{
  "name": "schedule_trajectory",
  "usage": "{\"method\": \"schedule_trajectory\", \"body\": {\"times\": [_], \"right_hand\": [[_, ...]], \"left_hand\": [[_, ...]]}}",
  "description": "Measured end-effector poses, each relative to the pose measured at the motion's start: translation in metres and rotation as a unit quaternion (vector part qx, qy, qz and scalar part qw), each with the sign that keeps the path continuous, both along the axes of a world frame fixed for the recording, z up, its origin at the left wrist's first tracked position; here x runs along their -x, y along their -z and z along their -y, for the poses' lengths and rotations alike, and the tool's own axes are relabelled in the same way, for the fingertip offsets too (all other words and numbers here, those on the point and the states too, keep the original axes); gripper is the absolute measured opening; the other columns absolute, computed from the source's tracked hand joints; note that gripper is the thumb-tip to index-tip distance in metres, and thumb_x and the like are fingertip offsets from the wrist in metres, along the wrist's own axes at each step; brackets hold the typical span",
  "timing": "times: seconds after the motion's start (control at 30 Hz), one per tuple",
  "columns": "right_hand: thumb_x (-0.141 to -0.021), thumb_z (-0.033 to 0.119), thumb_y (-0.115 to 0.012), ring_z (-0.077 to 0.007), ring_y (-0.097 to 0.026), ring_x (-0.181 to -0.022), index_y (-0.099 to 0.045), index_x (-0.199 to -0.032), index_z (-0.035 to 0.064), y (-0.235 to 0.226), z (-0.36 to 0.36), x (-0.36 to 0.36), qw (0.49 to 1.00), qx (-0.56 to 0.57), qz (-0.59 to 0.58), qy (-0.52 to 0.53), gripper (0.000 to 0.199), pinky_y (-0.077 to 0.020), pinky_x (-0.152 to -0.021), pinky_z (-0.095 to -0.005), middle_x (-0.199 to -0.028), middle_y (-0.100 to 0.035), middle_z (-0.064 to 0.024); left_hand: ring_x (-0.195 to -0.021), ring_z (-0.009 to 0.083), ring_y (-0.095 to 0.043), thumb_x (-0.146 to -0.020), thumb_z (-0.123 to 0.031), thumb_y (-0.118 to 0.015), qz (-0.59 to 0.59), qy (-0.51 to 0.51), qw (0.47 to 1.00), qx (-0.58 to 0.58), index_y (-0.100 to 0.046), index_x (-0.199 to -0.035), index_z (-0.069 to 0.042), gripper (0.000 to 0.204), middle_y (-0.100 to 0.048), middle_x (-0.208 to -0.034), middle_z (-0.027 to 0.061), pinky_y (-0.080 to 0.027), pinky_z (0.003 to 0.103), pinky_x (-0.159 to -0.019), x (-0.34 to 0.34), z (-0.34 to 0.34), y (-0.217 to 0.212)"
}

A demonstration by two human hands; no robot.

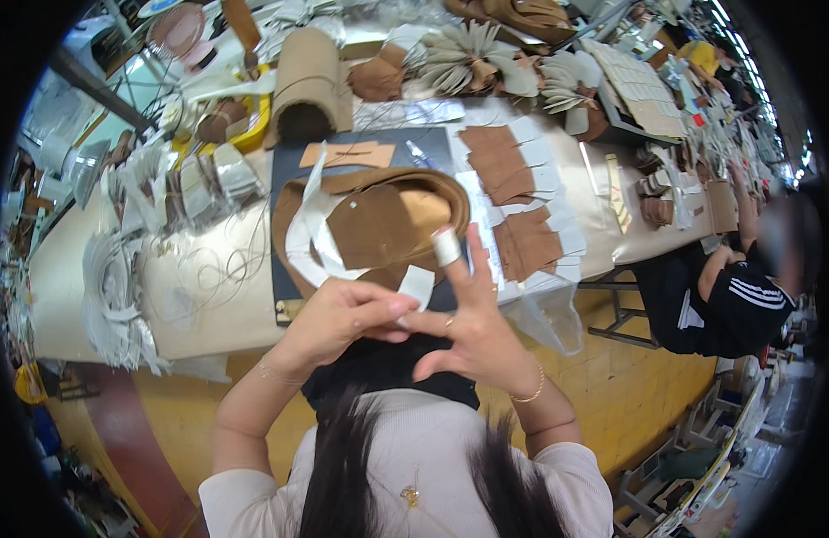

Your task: The person cuts a white fabric strip with scissors, then wraps the strip around their fingers. They continue to handle and fold the white fabric while working at a table with brown leather pieces and sewing materials.

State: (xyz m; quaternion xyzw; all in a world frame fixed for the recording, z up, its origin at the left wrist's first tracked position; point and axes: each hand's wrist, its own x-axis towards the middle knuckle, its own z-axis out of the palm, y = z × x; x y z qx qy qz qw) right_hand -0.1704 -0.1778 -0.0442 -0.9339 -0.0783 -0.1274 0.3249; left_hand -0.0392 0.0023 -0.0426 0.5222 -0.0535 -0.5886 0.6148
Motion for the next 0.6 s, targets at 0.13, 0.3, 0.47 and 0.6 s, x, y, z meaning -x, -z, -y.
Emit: {"method": "schedule_trajectory", "body": {"times": [0.13,0.3,0.47,0.6], "right_hand": [[-0.065,0.058,-0.068,-0.0507,-0.003,-0.14,-0.067,-0.112,0.0278,0.001,-0.004,0.002,0.998,0.038,0.0,-0.056,0.056,-0.0071,-0.104,-0.0712,-0.155,-0.02,-0.0098],[-0.065,0.062,-0.061,-0.0419,-0.008,-0.143,-0.063,-0.118,0.0173,0.0,0.0,0.002,0.979,0.138,0.032,-0.15,0.07,-0.0067,-0.105,-0.0726,-0.153,-0.025,-0.0004],[-0.068,0.059,-0.059,-0.0301,-0.005,-0.145,-0.048,-0.135,0.0175,0.002,0.001,0.001,0.953,0.149,0.044,-0.262,0.08,-0.0047,-0.11,-0.0685,-0.155,-0.02,0.0049],[-0.073,0.06,-0.056,-0.025,-0.005,-0.146,-0.027,-0.148,0.0195,0.002,0.002,0.0,0.949,0.126,0.018,-0.289,0.09,-0.0045,-0.112,-0.0645,-0.155,-0.018,0.0073]], "left_hand": [[-0.086,0.0212,-0.068,-0.088,-0.005,-0.064,-0.105,0.032,0.992,-0.067,-0.057,-0.114,0.01,0.031,-0.066,-0.099,0.0165,-0.06,0.03,-0.075,-0.005,-0.004,0.013],[-0.101,0.0235,-0.065,-0.088,0.004,-0.056,-0.276,0.037,0.96,0.018,-0.032,-0.141,-0.007,0.06,-0.054,-0.126,0.0138,-0.061,0.035,-0.08,0.002,-0.014,0.04],[-0.108,0.028,-0.062,-0.097,-0.014,-0.049,-0.41,0.098,0.907,-0.006,-0.038,-0.136,-0.003,0.043,-0.058,-0.122,0.0173,-0.056,0.04,-0.09,0.02,-0.031,0.077],[-0.108,0.0336,-0.061,-0.102,-0.03,-0.034,-0.489,0.052,0.87,0.042,-0.039,-0.133,0.003,0.046,-0.053,-0.125,0.0238,-0.054,0.044,-0.092,0.031,-0.041,0.095]]}}
